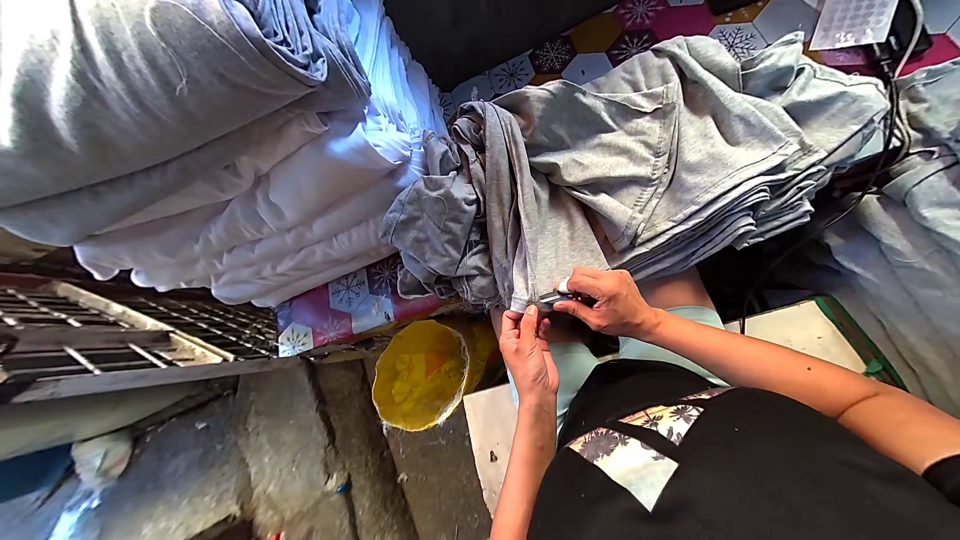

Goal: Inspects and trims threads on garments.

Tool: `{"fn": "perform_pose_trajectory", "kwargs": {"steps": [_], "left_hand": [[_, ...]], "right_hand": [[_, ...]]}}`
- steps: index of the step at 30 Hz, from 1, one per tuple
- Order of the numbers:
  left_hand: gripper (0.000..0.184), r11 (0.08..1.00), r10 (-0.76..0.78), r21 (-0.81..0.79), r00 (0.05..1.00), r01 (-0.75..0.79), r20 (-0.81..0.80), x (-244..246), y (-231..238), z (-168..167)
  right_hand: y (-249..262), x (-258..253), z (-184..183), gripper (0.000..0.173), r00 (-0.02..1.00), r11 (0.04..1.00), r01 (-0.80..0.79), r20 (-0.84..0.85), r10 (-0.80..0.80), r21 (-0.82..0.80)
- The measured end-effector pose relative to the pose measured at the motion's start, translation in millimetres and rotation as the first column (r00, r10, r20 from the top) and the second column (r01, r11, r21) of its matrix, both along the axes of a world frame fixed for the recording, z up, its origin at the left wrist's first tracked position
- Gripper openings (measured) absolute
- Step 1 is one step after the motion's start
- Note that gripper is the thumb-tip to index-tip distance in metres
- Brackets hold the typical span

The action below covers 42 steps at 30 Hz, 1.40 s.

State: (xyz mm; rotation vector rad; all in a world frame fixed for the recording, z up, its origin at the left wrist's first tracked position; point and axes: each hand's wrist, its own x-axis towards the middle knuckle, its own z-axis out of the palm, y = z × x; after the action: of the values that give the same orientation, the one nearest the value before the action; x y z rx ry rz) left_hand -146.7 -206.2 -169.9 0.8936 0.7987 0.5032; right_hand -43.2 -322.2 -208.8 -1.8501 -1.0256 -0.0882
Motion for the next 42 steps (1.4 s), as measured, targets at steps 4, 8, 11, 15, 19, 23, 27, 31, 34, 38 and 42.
{"fn": "perform_pose_trajectory", "kwargs": {"steps": [4, 8, 11, 15, 19, 23, 27, 31, 34, 38, 42], "left_hand": [[0.013, 1.000, -0.012, 0.018, 1.000, 0.011, 0.012, 2, 1, 3], [0.013, 0.999, -0.033, 0.041, 0.999, 0.033, 0.014, 3, 0, 6], [0.012, 0.998, -0.040, 0.045, 0.999, 0.040, 0.002, 2, 0, 8], [0.010, 0.999, -0.035, 0.033, 0.999, 0.036, -0.022, 2, -3, 12], [0.011, 1.000, -0.026, -0.009, 0.999, 0.025, -0.022, 1, -5, 15], [0.011, 1.000, -0.013, -0.026, 1.000, 0.012, -0.010, 0, -6, 15], [0.011, 0.999, -0.004, -0.033, 1.000, 0.004, 0.004, -1, -5, 16], [0.011, 1.000, -0.006, -0.008, 1.000, 0.006, -0.004, -1, -6, 15], [0.011, 1.000, -0.009, 0.000, 1.000, 0.009, -0.016, -1, -5, 15], [0.010, 1.000, -0.012, 0.016, 1.000, 0.012, -0.012, -1, -6, 15], [0.010, 0.999, -0.018, 0.035, 1.000, 0.018, -0.013, -1, -6, 15]], "right_hand": [[-4, 8, 3, 0.031, 1.000, 0.999, -0.018, -0.014, 0.018, 0.041], [-2, 11, 6, 0.031, 0.999, 0.999, -0.044, -0.004, 0.044, 0.029], [-1, 11, 7, 0.031, 0.999, 0.998, -0.041, 0.013, 0.041, 0.039], [-3, 6, 6, 0.030, 1.000, 0.999, -0.004, 0.028, 0.003, 0.051], [-4, 2, 2, 0.030, 0.999, 0.996, 0.033, 0.023, -0.035, 0.083], [-4, -3, 1, 0.028, 0.997, 0.992, 0.049, -0.057, -0.043, 0.114], [-6, -6, -1, 0.029, 0.994, 0.993, 0.028, -0.104, -0.016, 0.114], [-6, -7, 3, 0.030, 0.993, 0.996, 0.038, -0.116, -0.028, 0.079], [-5, -6, 5, 0.029, 0.995, 0.997, 0.039, -0.090, -0.032, 0.071], [-7, -5, 6, 0.029, 0.995, 0.996, 0.042, -0.088, -0.035, 0.074], [-6, -6, 3, 0.030, 0.994, 0.995, 0.040, -0.108, -0.030, 0.088]]}}
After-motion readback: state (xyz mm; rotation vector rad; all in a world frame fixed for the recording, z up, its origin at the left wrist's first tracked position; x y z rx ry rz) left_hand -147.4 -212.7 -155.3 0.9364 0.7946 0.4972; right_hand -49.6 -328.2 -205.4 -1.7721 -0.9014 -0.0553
